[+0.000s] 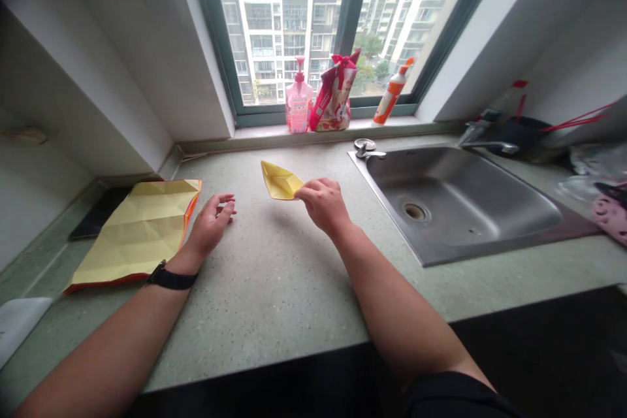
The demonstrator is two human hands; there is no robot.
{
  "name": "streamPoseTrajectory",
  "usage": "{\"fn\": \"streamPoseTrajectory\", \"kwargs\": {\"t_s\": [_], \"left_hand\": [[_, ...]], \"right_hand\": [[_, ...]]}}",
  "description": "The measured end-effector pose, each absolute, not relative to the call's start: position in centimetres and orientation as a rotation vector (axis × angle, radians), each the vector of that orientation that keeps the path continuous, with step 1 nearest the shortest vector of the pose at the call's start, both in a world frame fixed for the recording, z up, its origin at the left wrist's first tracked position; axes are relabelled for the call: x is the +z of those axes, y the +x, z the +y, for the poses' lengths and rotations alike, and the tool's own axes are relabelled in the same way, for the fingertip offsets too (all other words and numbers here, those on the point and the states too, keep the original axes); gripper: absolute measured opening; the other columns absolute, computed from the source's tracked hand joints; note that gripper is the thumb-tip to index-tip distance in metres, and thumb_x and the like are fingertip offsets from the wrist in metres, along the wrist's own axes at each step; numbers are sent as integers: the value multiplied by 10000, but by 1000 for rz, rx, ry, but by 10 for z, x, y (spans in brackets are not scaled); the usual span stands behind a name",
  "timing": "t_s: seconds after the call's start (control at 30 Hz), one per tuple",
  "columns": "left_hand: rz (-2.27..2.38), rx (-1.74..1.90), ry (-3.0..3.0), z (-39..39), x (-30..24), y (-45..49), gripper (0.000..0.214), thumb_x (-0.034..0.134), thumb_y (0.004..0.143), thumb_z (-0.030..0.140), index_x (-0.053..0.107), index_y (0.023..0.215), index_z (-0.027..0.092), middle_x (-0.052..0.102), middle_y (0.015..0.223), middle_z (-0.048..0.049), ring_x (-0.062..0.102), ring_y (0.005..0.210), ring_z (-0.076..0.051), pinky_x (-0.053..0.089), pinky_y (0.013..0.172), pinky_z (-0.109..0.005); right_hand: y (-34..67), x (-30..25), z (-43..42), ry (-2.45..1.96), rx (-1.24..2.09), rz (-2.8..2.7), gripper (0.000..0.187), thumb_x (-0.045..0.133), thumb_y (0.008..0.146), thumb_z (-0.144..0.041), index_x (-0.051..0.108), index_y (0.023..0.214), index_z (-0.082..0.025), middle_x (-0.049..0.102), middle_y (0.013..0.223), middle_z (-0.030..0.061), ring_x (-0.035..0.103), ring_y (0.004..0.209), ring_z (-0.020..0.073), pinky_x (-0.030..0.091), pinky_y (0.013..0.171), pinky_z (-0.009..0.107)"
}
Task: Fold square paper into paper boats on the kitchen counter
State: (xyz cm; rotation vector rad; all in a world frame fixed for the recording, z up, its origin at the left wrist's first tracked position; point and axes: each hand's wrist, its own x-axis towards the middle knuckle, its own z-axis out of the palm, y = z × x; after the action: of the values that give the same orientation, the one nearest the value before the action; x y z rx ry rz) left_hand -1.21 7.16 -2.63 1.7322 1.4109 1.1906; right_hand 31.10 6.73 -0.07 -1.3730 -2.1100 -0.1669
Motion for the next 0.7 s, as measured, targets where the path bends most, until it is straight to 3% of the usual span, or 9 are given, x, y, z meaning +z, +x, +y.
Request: {"fn": "streamPoseTrajectory", "kwargs": {"t_s": [0.37,0.7], "left_hand": [[1453,1118,1838,77,-33,-16,502,554,1001,615,721,1243,208,726,1242,-133,752,941,-265,612,786,-385],[1439,1106,1857,76,-31,-14,490,552,995,610,724,1226,213,729,1243,-134,751,946,-264,619,846,-408]], "right_hand": [[378,-3,91,-2063,-193,-1648,317,551,1021,-181,837,1127,-265,726,1241,124,585,1117,320,412,886,411],[381,-11,96,-2178,-174,-1614,304,587,996,-189,826,1173,-257,689,1283,140,583,1152,322,437,932,416]]}}
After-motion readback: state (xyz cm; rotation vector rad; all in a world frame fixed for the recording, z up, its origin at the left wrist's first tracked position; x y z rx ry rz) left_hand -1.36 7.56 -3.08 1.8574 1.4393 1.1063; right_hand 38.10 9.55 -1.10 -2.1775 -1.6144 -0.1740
